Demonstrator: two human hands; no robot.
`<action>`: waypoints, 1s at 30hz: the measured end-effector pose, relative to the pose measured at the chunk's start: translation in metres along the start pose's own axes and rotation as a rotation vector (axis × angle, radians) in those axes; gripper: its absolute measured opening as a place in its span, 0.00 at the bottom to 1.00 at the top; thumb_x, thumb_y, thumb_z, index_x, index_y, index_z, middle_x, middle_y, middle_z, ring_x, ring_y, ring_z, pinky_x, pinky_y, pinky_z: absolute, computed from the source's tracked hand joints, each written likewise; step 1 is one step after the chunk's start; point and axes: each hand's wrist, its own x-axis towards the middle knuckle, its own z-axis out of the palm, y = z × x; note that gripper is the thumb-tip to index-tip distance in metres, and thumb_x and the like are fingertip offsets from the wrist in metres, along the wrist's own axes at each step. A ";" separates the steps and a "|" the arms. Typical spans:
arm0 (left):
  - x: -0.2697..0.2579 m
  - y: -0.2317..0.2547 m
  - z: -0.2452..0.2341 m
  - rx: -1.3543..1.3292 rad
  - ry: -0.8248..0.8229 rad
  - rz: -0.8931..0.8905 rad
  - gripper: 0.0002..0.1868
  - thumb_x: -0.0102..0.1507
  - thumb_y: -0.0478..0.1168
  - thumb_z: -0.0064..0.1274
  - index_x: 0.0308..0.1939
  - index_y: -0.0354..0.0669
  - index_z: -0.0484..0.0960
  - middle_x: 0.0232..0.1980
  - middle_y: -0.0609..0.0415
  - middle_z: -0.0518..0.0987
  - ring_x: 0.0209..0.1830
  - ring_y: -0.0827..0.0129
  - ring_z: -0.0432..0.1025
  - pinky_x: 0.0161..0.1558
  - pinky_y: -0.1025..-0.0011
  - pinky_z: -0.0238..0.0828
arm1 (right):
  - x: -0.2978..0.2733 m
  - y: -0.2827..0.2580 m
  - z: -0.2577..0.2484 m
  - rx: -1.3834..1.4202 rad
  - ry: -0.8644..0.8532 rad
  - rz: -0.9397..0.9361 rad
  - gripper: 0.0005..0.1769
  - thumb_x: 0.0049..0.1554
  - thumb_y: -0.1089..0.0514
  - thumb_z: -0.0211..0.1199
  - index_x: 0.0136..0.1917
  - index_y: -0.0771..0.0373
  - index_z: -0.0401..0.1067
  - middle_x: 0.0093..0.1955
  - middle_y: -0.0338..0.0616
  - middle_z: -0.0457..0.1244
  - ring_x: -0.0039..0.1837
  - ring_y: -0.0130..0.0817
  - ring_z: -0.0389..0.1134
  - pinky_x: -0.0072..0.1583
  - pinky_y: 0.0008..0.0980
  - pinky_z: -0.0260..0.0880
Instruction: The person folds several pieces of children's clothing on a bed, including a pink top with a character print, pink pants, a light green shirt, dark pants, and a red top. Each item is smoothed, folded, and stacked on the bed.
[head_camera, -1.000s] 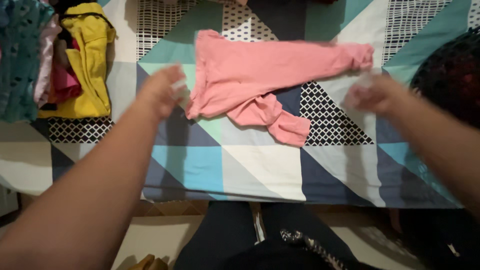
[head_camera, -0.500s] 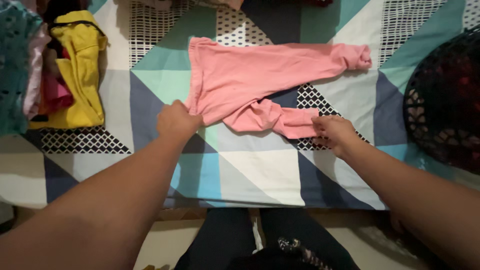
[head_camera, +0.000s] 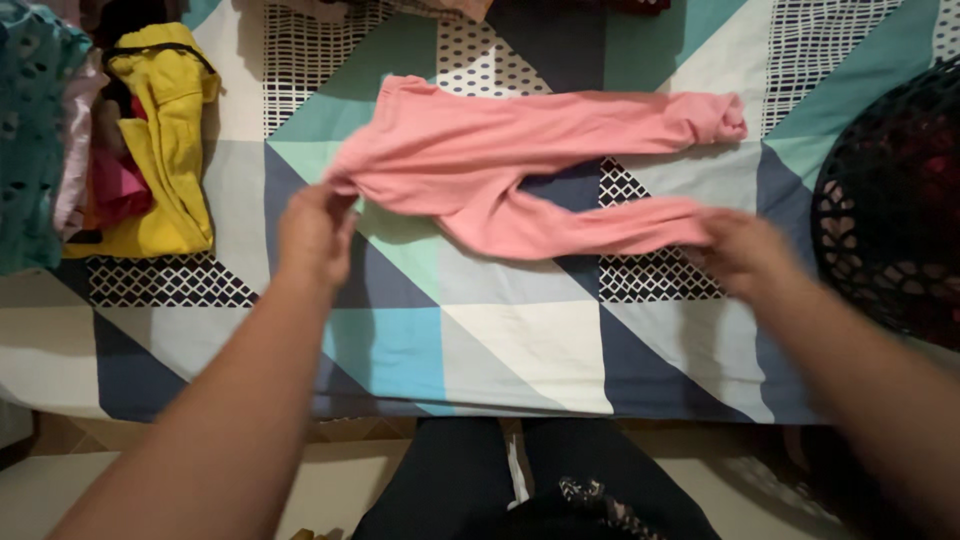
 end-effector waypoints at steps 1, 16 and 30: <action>0.005 0.010 -0.002 -0.067 -0.051 0.017 0.09 0.66 0.42 0.47 0.46 0.44 0.79 0.44 0.56 0.80 0.47 0.68 0.74 0.51 0.64 0.67 | 0.007 -0.013 -0.023 -0.029 -0.061 -0.039 0.08 0.63 0.59 0.58 0.56 0.58 0.72 0.51 0.41 0.68 0.51 0.32 0.72 0.50 0.32 0.76; -0.047 0.022 -0.058 1.264 -0.346 0.086 0.08 0.68 0.40 0.52 0.49 0.44 0.77 0.41 0.53 0.80 0.41 0.68 0.73 0.46 0.69 0.71 | 0.042 0.046 -0.175 -0.249 0.227 0.085 0.14 0.57 0.59 0.65 0.57 0.53 0.70 0.48 0.34 0.67 0.49 0.30 0.70 0.47 0.37 0.76; 0.042 0.032 0.031 0.925 0.023 0.010 0.14 0.62 0.46 0.57 0.42 0.39 0.84 0.35 0.57 0.82 0.31 0.72 0.73 0.32 0.71 0.68 | 0.103 -0.057 -0.071 -0.416 0.076 -0.449 0.09 0.62 0.58 0.69 0.53 0.64 0.75 0.44 0.41 0.66 0.40 0.31 0.66 0.39 0.32 0.65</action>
